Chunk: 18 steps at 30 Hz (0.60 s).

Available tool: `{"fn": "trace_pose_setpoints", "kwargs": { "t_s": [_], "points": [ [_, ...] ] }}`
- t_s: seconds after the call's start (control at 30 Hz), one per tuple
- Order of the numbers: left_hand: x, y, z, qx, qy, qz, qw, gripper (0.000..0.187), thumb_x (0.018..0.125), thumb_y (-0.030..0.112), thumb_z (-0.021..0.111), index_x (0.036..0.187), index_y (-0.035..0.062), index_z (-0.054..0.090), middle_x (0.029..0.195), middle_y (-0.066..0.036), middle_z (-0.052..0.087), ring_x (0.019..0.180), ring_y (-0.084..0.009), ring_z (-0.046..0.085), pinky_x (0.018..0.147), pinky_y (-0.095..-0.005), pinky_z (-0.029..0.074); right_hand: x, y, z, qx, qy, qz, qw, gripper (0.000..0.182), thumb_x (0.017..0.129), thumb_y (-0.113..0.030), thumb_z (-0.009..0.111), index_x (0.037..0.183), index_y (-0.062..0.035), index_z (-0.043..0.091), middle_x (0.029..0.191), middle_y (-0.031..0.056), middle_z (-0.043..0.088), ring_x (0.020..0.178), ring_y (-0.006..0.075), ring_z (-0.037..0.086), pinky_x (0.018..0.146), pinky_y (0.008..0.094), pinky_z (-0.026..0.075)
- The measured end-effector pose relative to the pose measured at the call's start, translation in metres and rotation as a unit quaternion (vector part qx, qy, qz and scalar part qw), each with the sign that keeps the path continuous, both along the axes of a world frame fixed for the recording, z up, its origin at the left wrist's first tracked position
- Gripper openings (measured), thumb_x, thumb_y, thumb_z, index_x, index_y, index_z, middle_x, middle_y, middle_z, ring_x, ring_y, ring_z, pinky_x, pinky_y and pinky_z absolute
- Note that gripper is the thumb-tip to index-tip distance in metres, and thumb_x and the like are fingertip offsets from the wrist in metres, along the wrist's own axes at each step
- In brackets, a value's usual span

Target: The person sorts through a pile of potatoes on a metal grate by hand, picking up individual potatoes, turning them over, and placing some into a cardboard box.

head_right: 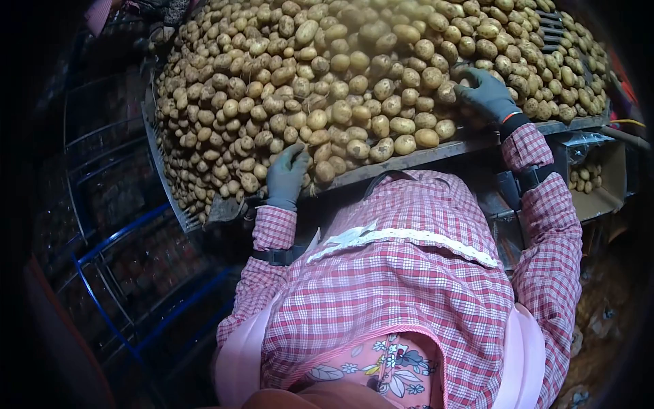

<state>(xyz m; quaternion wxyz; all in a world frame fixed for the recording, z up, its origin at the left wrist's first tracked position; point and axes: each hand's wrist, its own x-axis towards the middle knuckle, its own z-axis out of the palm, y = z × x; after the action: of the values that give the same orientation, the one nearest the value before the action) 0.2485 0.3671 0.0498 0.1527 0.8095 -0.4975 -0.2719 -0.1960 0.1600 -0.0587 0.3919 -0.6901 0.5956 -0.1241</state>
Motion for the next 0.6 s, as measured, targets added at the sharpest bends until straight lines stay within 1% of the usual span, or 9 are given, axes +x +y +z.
{"fn": "trace_pose_setpoints", "kwargs": {
  "t_s": [0.03, 0.07, 0.17, 0.2, 0.27, 0.37, 0.5, 0.53, 0.6],
  "points": [
    [-0.016, 0.003, 0.010, 0.048, -0.020, 0.023, 0.998, 0.040, 0.091, 0.031, 0.075, 0.122, 0.0067, 0.072, 0.097, -0.010, 0.071, 0.083, -0.0246, 0.069, 0.086, -0.0349, 0.056, -0.001, 0.000, 0.000, 0.007, -0.024, 0.003, 1.000, 0.052, 0.088, -0.042, 0.074, 0.130, -0.0120, 0.067, 0.125, 0.0124, 0.070, 0.116, 0.0284, 0.066, 0.101, 0.0365, 0.051],
    [-0.024, 0.011, 0.010, 0.120, -0.070, -0.015, 0.990, 0.060, 0.086, 0.035, 0.079, 0.138, 0.0119, 0.061, 0.113, -0.011, 0.067, 0.091, -0.0283, 0.068, 0.087, -0.0394, 0.056, 0.000, 0.001, 0.000, -0.015, -0.014, 0.006, 1.000, 0.054, 0.086, -0.042, 0.076, 0.128, -0.0094, 0.067, 0.121, 0.0119, 0.071, 0.112, 0.0240, 0.068, 0.097, 0.0349, 0.053],
    [-0.042, 0.040, -0.014, 0.079, -0.221, -0.156, 0.959, 0.078, 0.083, 0.034, 0.081, 0.151, 0.0173, 0.046, 0.132, -0.013, 0.055, 0.106, -0.0328, 0.063, 0.090, -0.0434, 0.055, -0.013, -0.009, -0.029, 0.100, -0.118, -0.042, 0.987, 0.049, 0.088, -0.038, 0.076, 0.126, -0.0088, 0.069, 0.118, 0.0090, 0.071, 0.108, 0.0165, 0.068, 0.088, 0.0301, 0.055],
    [-0.043, 0.035, -0.017, 0.116, -0.171, -0.134, 0.969, 0.089, 0.080, 0.032, 0.083, 0.155, 0.0205, 0.037, 0.140, -0.014, 0.045, 0.118, -0.0375, 0.057, 0.094, -0.0463, 0.053, -0.013, -0.009, -0.026, 0.126, -0.191, -0.083, 0.970, 0.046, 0.090, -0.037, 0.073, 0.127, -0.0093, 0.068, 0.116, 0.0077, 0.072, 0.104, 0.0144, 0.068, 0.084, 0.0284, 0.055],
    [-0.047, 0.025, -0.023, 0.095, -0.157, -0.108, 0.977, 0.087, 0.079, 0.030, 0.083, 0.154, 0.0188, 0.039, 0.136, -0.016, 0.047, 0.117, -0.0391, 0.057, 0.095, -0.0462, 0.053, -0.010, -0.005, -0.022, 0.173, -0.332, -0.164, 0.913, 0.040, 0.096, -0.034, 0.068, 0.129, -0.0104, 0.068, 0.113, 0.0053, 0.072, 0.098, 0.0101, 0.067, 0.076, 0.0248, 0.055],
    [-0.051, 0.021, -0.038, 0.034, -0.139, -0.065, 0.988, 0.083, 0.079, 0.028, 0.082, 0.151, 0.0123, 0.042, 0.135, -0.020, 0.048, 0.118, -0.0418, 0.056, 0.098, -0.0470, 0.052, 0.003, 0.010, 0.019, 0.226, -0.528, -0.206, 0.792, 0.039, 0.104, -0.035, 0.056, 0.133, -0.0103, 0.065, 0.108, 0.0041, 0.073, 0.087, 0.0108, 0.067, 0.068, 0.0241, 0.054],
    [-0.049, 0.005, -0.072, -0.056, -0.131, -0.073, 0.987, 0.079, 0.082, 0.029, 0.081, 0.147, 0.0012, 0.044, 0.138, -0.026, 0.049, 0.122, -0.0442, 0.055, 0.102, -0.0472, 0.050, 0.028, 0.027, 0.051, 0.339, -0.666, -0.160, 0.644, 0.057, 0.106, -0.050, 0.049, 0.137, -0.0040, 0.061, 0.108, 0.0079, 0.074, 0.079, 0.0169, 0.069, 0.063, 0.0300, 0.055],
    [-0.063, -0.011, -0.064, -0.058, -0.113, -0.033, 0.991, 0.081, 0.085, 0.031, 0.080, 0.148, -0.0027, 0.042, 0.142, -0.028, 0.048, 0.127, -0.0450, 0.053, 0.104, -0.0483, 0.049, 0.031, 0.030, 0.054, 0.344, -0.650, -0.174, 0.654, 0.060, 0.105, -0.053, 0.049, 0.137, -0.0035, 0.061, 0.106, 0.0084, 0.073, 0.080, 0.0176, 0.069, 0.066, 0.0307, 0.056],
    [-0.076, -0.053, -0.052, -0.092, -0.002, -0.011, 0.996, 0.091, 0.085, 0.028, 0.080, 0.158, 0.0067, 0.031, 0.152, -0.028, 0.040, 0.132, -0.0459, 0.051, 0.106, -0.0492, 0.051, 0.038, 0.030, 0.046, 0.343, -0.622, -0.197, 0.675, 0.053, 0.104, -0.048, 0.055, 0.130, -0.0027, 0.064, 0.103, 0.0079, 0.072, 0.082, 0.0181, 0.069, 0.071, 0.0315, 0.058]
  ]
}}
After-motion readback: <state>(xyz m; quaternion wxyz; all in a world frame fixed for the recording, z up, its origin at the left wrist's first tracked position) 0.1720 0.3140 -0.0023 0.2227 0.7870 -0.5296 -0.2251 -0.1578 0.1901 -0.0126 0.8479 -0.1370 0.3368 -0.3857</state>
